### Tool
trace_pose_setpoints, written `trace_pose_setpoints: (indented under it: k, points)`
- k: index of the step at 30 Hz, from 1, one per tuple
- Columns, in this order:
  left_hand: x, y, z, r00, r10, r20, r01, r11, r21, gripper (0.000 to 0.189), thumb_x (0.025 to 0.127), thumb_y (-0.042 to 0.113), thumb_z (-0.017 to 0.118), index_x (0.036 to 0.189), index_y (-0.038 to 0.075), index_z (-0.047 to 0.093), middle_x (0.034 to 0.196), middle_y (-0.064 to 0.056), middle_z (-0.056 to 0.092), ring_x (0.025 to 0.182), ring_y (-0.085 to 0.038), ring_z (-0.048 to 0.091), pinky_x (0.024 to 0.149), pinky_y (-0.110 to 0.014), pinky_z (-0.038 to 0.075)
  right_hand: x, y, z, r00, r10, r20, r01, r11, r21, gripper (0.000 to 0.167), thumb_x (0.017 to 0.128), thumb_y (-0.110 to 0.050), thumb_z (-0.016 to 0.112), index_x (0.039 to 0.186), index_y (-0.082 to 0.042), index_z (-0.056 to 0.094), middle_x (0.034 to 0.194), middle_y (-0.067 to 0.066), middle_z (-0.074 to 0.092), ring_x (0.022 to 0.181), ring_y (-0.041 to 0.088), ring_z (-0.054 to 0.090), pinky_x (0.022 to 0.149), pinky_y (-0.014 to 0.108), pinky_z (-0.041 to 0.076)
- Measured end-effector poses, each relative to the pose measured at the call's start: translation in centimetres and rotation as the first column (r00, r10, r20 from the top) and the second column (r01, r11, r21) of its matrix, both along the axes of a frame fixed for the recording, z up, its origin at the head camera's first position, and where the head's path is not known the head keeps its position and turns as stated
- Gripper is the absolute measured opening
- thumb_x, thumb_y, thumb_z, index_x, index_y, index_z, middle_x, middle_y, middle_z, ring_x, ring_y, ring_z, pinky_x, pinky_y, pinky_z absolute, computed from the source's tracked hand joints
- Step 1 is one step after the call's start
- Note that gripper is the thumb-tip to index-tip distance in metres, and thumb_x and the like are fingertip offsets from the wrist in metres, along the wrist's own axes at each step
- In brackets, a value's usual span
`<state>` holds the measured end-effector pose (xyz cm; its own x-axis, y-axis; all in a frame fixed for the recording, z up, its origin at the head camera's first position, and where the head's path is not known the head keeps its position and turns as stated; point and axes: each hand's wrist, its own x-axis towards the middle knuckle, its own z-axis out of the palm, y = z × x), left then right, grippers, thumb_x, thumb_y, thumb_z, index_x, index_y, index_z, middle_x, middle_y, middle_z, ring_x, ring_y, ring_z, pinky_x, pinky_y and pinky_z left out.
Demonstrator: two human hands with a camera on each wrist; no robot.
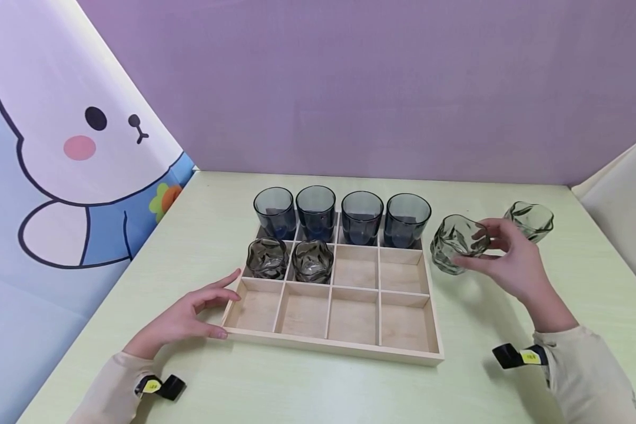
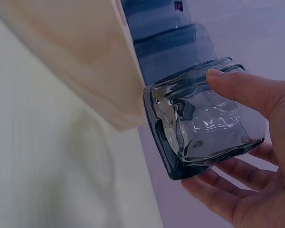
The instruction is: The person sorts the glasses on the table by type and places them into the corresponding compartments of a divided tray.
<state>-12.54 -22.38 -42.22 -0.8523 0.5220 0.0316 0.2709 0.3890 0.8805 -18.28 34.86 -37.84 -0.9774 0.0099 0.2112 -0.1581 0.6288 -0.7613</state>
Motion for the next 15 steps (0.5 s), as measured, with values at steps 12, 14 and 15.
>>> trace_pose_setpoints:
  k: [12, 14, 15]
  points:
    - [0.1, 0.0, 0.0, 1.0, 0.007, 0.014, -0.007, 1.0, 0.002, 0.057, 0.074, 0.017, 0.089, 0.125, 0.006, 0.066, 0.163, -0.012, 0.023, 0.138, -0.038, 0.041, 0.107, -0.021, 0.036, 1.4, -1.7, 1.3, 0.997, 0.078, -0.02, -0.078, 0.997, -0.017, 0.065, 0.072, -0.009, 0.09, 0.125, -0.022, 0.054, 0.101, -0.024, 0.061, 0.093, -0.014, 0.055, 0.072, 0.006, 0.043]
    - [0.1, 0.0, 0.0, 1.0, 0.006, 0.013, -0.006, 1.0, 0.003, 0.057, 0.074, 0.017, 0.089, 0.125, 0.006, 0.066, 0.163, -0.011, 0.023, 0.137, -0.038, 0.041, 0.107, -0.021, 0.036, 1.6, -2.1, 1.4, 0.995, 0.095, -0.025, -0.095, 0.995, -0.032, 0.065, 0.072, -0.007, 0.09, 0.125, -0.019, 0.054, 0.102, -0.022, 0.062, 0.091, -0.011, 0.058, 0.071, 0.007, 0.046]
    - [0.1, 0.0, 0.0, 1.0, 0.005, 0.012, -0.005, 1.0, 0.003, 0.057, 0.074, 0.017, 0.089, 0.125, 0.006, 0.066, 0.163, -0.011, 0.023, 0.137, -0.038, 0.041, 0.107, -0.022, 0.036, 1.6, -2.4, 1.5, 0.994, 0.106, -0.032, -0.107, 0.993, -0.043, 0.066, 0.071, -0.006, 0.09, 0.125, -0.018, 0.054, 0.102, -0.021, 0.062, 0.09, -0.01, 0.059, 0.071, 0.008, 0.048]
